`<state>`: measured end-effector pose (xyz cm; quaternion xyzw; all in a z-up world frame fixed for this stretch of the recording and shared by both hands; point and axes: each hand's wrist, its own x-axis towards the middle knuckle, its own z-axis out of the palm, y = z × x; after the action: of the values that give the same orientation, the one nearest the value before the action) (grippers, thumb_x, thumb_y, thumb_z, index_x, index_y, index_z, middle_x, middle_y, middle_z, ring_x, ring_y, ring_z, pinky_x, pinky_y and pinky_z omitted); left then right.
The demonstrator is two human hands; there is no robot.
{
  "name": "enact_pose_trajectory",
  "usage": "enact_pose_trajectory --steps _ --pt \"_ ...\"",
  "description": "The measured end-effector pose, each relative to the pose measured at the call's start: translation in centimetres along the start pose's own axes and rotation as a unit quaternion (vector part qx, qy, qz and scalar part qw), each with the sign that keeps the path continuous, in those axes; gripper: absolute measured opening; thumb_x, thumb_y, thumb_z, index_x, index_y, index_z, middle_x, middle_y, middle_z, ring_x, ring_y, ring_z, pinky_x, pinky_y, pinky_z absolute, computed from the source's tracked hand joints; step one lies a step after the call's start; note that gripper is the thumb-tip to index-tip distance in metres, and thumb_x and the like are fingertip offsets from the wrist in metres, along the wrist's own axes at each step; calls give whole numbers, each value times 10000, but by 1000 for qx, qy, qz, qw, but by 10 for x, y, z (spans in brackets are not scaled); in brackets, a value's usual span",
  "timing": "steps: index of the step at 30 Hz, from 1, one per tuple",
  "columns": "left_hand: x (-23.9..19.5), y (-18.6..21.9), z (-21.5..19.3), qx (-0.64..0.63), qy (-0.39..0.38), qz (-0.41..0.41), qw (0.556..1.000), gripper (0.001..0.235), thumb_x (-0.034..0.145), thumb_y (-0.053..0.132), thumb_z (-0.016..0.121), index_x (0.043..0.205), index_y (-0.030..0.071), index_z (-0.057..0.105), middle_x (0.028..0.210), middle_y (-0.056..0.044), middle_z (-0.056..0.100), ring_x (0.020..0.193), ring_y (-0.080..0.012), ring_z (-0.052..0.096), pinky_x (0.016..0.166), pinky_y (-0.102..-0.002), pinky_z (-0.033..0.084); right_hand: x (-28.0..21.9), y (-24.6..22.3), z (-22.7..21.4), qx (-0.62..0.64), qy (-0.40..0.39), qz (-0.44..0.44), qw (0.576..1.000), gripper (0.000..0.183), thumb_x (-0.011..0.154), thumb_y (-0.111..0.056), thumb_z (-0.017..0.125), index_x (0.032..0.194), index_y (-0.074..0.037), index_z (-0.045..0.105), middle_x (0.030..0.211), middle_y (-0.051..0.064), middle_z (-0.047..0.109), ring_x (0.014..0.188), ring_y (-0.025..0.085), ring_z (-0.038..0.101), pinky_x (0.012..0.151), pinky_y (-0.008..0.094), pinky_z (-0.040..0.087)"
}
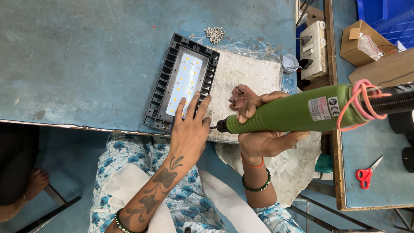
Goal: The person assembles an LED light fixture by securing a white plastic component to the black housing using a green power drill and a screwdriver. They repeatedly drill and tighten screws at the corners of the fixture while seated at a workbench.
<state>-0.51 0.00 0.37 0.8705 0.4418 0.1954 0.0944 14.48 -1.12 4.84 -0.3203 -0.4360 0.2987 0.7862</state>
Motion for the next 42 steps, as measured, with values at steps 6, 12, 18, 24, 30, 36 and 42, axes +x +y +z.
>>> enact_pose_trajectory --steps 6,12,18,24,30,36,42 --pt "1 0 -1 -8 -4 -6 1000 149 708 64 736 848 49 784 1539 -144 461 1470 -342 348 1214 -548 195 -2 -1 2 -2 -5 2 1000 879 940 -834 358 1040 32 472 754 129 475 619 210 518 554 327 476" --pt "1 -1 -1 -13 7 -4 1000 150 716 74 742 853 28 781 1536 -140 457 1467 -341 344 1214 -550 194 1 -1 -1 6 0 17 1000 871 959 -821 332 1038 35 470 775 131 482 625 212 514 556 333 475" --pt "1 -1 0 -20 -23 -9 999 130 701 80 759 818 27 778 1541 -133 445 1468 -339 333 1214 -550 184 7 -1 -2 12 -3 13 1000 860 972 -798 302 1030 43 475 796 133 483 605 210 516 518 328 472" --pt "-1 -2 2 -41 11 -5 999 206 731 113 770 907 7 775 1537 -141 445 1474 -343 328 1221 -553 185 8 -1 -1 5 -3 1 1000 856 980 -788 302 1026 50 472 837 134 491 602 213 520 508 334 475" --pt "-1 -4 0 -56 -13 -1 998 221 724 109 765 917 4 778 1548 -154 422 1479 -355 303 1216 -558 172 6 1 -1 2 -7 -7 1000 853 975 -792 311 1029 45 468 844 132 497 607 209 526 504 325 481" --pt "-1 -3 4 -33 -8 -4 999 212 685 55 750 892 16 778 1539 -138 451 1476 -343 334 1219 -542 200 7 1 -2 15 -12 2 1000 861 974 -794 312 1035 50 473 841 130 492 615 205 527 513 321 480" --pt "0 -2 10 -22 35 -4 999 146 743 82 731 846 -15 765 1513 -131 494 1459 -343 375 1210 -534 249 9 0 -1 8 -9 8 1000 867 964 -799 311 1035 50 471 806 126 474 605 211 520 508 327 478"
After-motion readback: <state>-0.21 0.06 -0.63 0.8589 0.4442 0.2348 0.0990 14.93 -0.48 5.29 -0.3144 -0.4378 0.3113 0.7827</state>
